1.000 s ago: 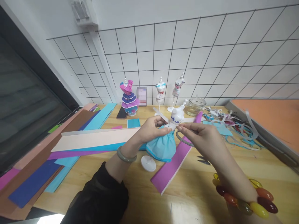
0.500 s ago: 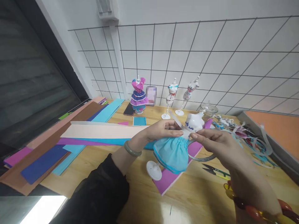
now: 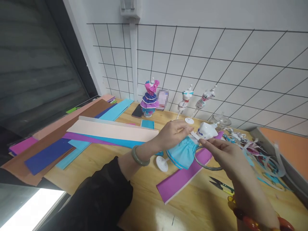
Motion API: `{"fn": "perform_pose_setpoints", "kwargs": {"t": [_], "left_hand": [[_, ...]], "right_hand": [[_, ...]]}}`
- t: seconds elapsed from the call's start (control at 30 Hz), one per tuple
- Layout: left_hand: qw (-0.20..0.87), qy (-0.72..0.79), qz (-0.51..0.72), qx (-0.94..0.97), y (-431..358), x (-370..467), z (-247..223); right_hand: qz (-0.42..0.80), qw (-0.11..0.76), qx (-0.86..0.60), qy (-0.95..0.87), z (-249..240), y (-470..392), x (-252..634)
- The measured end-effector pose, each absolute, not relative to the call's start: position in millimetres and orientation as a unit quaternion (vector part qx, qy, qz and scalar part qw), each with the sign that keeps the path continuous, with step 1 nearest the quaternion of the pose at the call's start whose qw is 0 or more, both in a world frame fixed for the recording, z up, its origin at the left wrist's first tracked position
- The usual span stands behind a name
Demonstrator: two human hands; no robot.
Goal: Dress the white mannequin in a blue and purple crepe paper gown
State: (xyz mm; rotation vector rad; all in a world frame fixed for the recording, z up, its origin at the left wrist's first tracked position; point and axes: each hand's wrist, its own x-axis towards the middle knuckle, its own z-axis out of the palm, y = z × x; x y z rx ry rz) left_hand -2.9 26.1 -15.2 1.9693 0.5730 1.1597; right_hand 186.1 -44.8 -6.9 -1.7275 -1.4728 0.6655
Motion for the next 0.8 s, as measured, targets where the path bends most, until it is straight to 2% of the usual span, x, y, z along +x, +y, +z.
{"fn": "perform_pose_setpoints", "kwargs": {"t": [0.1, 0.27, 0.4, 0.53, 0.67, 0.8], "left_hand": [[0.277, 0.19, 0.427, 0.84, 9, 4, -12], [0.218, 0.092, 0.289, 0.928, 1, 4, -14], [0.282, 0.088, 0.29, 0.91, 14, -10, -8], [0.374, 0.237, 0.381, 0.811, 23, -12, -7], [0.464, 0.281, 0.339, 0.769, 24, -1, -18], [0.458, 0.259, 0.336, 0.781, 21, 3, -22]], "right_hand": [[0.271, 0.376, -0.678, -0.57, -10, -42, 187], [0.285, 0.379, -0.65, -0.595, -6, -43, 189], [0.287, 0.367, -0.662, -0.587, -2, -46, 187], [0.252, 0.358, -0.663, -0.607, 0, -48, 185], [0.25, 0.347, -0.652, -0.627, 0, -51, 184], [0.272, 0.344, -0.649, -0.622, -1, -53, 182]]}}
